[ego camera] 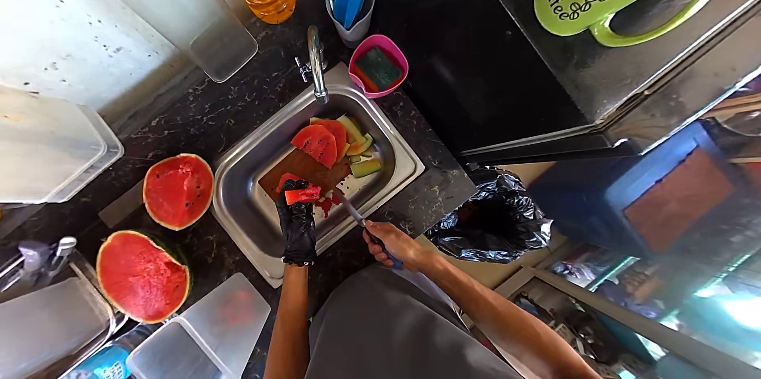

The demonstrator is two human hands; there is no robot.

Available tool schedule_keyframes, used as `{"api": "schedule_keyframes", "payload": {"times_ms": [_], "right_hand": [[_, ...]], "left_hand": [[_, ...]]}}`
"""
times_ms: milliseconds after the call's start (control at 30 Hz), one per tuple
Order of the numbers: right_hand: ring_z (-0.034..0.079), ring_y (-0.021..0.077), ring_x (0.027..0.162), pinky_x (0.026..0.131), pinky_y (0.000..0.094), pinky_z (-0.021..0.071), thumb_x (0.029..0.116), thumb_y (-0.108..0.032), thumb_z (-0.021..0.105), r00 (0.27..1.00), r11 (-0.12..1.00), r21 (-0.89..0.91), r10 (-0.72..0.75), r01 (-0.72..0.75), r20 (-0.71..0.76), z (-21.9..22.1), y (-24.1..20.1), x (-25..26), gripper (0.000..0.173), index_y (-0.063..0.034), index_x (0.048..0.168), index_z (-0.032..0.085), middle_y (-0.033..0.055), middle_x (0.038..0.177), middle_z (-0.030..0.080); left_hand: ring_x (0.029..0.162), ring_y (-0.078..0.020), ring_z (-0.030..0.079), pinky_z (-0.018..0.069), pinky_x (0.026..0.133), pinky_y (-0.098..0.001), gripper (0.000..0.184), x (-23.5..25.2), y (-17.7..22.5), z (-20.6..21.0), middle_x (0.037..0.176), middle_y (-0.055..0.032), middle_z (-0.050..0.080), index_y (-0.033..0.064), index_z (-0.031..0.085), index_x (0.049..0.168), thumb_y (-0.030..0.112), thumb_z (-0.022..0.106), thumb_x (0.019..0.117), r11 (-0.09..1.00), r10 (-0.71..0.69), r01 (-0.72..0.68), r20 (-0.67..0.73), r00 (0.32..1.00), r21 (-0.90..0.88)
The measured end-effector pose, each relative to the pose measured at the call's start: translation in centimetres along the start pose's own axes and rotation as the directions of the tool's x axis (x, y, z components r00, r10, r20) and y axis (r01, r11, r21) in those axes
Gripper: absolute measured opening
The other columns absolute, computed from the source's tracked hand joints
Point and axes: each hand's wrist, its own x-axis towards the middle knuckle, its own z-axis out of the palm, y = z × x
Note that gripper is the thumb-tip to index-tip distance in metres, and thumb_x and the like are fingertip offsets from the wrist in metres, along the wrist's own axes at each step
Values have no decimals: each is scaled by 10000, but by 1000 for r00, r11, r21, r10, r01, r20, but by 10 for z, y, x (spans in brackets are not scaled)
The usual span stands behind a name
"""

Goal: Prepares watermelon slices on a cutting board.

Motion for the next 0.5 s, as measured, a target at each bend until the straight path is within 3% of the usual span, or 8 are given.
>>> {"api": "schedule_keyframes", "payload": {"times_ms": [33, 67, 100, 167, 267, 400, 433, 500], "right_hand": [[441, 52, 463, 426, 185, 389, 1132, -431, 249, 999, 999, -43, -15, 17, 47, 3, -2, -2, 436, -117, 982, 513, -45, 631, 441], [445, 51, 465, 428, 184, 394, 1132, -430, 251, 995, 997, -70, -28, 34, 91, 6, -4, -2, 435, -118, 988, 518, -45, 635, 448], [449, 49, 465, 429, 183, 397, 1131, -434, 253, 991, 996, -81, -32, 43, 127, 9, -6, -2, 436, -120, 987, 519, -44, 635, 452], [444, 42, 462, 429, 175, 392, 1130, -441, 246, 987, 998, -58, -16, 26, 162, 9, -9, -3, 436, -127, 977, 507, -46, 634, 447], [443, 35, 443, 401, 166, 388, 1128, -454, 251, 996, 989, 139, 47, -57, 71, 3, -9, -3, 449, -121, 984, 516, -43, 627, 459], [444, 61, 452, 418, 193, 392, 1128, -449, 250, 993, 1000, 8, 16, -15, -119, -6, -10, 1, 448, -106, 996, 506, -37, 620, 446], [448, 56, 456, 419, 188, 395, 1129, -451, 246, 998, 1000, -31, -3, 1, -61, -5, -11, -1, 448, -115, 992, 508, -42, 624, 447], [445, 50, 465, 424, 186, 390, 1131, -445, 240, 997, 997, -76, -22, 28, 76, 3, -12, -5, 444, -127, 987, 515, -48, 634, 449]], "left_hand": [[1004, -84, 641, 541, 903, -262, 339, 10, -29, -20, 1151, -60, 655, -34, 493, 1349, -70, 451, 1015, 990, 132, -127, 98, 986, -59], [1156, -135, 624, 537, 977, -295, 410, 26, -67, -43, 1319, -112, 616, -54, 421, 1441, 12, 478, 1040, 928, 373, -358, 258, 891, -104], [1231, -129, 585, 510, 1023, -296, 448, 32, -79, -51, 1400, -79, 577, 11, 400, 1488, 105, 492, 1059, 905, 417, -419, 328, 847, -70], [1277, -90, 542, 463, 1080, -293, 429, 27, -73, -47, 1428, 31, 554, 163, 438, 1482, 193, 517, 1061, 934, 329, -356, 331, 884, 21], [1330, -191, 538, 470, 1112, -399, 424, 40, -77, -43, 1455, -34, 552, 148, 444, 1468, 162, 538, 1054, 925, 372, -376, 301, 878, -49], [1241, -164, 562, 455, 1093, -366, 456, 23, -35, -20, 1370, -67, 570, 80, 408, 1476, -19, 484, 1038, 998, -6, 11, 87, 996, -64], [1274, -245, 570, 491, 1079, -406, 473, 36, -70, -39, 1425, -177, 537, -12, 353, 1498, 12, 485, 1045, 968, 247, -231, 206, 947, -99], [1284, -207, 572, 499, 1077, -391, 490, 47, -93, -51, 1440, -114, 550, 59, 371, 1509, 152, 530, 1055, 933, 358, -353, 291, 887, -73]]}}
